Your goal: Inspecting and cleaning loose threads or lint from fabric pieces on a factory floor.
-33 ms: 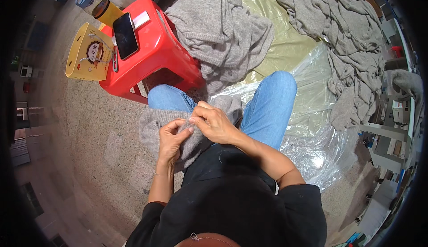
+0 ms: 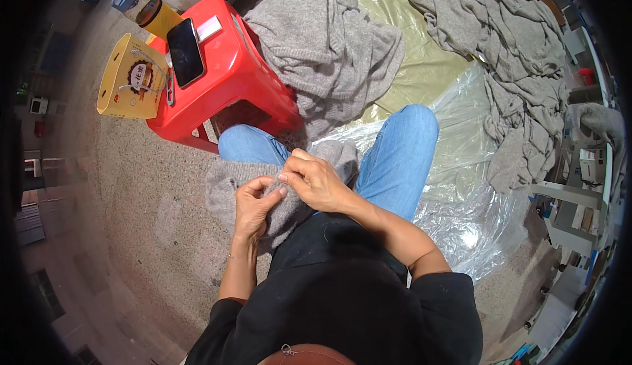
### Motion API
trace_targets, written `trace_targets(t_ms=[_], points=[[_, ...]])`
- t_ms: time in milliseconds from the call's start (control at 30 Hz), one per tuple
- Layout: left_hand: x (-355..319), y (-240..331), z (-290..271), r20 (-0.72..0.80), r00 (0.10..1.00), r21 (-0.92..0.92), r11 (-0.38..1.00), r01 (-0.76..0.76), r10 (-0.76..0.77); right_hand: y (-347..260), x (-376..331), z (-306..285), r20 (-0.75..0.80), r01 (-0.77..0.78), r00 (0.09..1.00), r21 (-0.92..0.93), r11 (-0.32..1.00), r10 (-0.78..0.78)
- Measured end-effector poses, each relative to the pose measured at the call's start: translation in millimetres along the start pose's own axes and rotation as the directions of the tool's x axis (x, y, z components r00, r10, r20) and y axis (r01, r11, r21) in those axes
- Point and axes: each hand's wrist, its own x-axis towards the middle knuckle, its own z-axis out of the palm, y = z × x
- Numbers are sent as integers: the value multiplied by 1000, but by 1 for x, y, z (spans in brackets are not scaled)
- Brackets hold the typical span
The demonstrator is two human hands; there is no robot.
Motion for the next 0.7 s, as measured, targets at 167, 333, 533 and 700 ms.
trace_targets(t_ms=[167,333,533,700], points=[[-1,6,5,-147,989,-194,981,-28,-1,-10,-1,-6,183,66,982,-99,993,-47],[1,-15,9,-297,919,14,964,-267,259,-14,-4,6,209,257,952,-154,954,-222],[11,2,8,-352,890,86,957,-279,291,-6,-8,-4,173,232,963,-140,962,-207],[0,25,-46,-159,987,-26,999,33,-36,60,-29,-55,-5,24,1000,-463,886,-29]])
